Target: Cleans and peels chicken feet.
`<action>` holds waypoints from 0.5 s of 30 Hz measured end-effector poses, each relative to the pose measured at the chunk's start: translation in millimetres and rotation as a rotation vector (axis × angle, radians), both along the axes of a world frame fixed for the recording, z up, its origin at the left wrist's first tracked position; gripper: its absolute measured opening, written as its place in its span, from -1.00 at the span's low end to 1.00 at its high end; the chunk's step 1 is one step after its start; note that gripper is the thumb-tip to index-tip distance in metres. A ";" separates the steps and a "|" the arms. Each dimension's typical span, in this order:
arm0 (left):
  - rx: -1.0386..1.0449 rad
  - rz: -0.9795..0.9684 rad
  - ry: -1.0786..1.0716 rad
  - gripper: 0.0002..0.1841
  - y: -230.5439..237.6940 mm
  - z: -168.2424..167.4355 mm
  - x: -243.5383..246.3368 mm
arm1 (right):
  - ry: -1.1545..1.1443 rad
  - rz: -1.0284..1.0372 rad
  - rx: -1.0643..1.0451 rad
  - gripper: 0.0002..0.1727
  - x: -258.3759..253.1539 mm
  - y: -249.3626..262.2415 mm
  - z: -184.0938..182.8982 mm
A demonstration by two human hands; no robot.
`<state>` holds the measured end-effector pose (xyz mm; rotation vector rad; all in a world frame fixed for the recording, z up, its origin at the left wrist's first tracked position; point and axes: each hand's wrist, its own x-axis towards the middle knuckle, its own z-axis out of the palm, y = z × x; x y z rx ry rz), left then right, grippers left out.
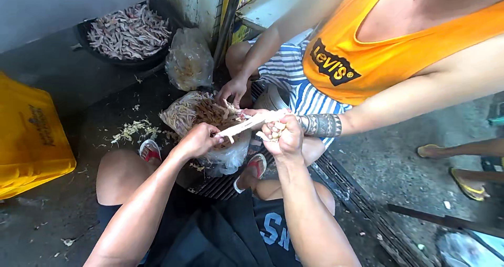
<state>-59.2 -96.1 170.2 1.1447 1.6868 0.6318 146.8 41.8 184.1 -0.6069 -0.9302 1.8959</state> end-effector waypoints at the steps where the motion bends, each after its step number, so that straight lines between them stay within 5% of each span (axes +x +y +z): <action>1: 0.000 0.003 0.027 -0.79 -1.0 -0.5 -2.0 | 0.013 -0.007 0.009 -0.76 3.3 2.6 1.3; 9: -0.021 0.177 0.141 -0.80 -16.1 -8.9 -28.9 | 0.113 -0.087 0.142 -0.74 51.9 41.6 24.1; 13: 0.207 0.235 0.170 -0.83 -10.8 -5.1 -18.7 | 0.014 0.039 0.226 -0.60 41.9 27.0 16.2; 15: 0.389 0.216 0.169 -0.85 -8.1 -7.9 -14.1 | 0.013 0.082 0.258 -0.81 34.6 20.1 12.4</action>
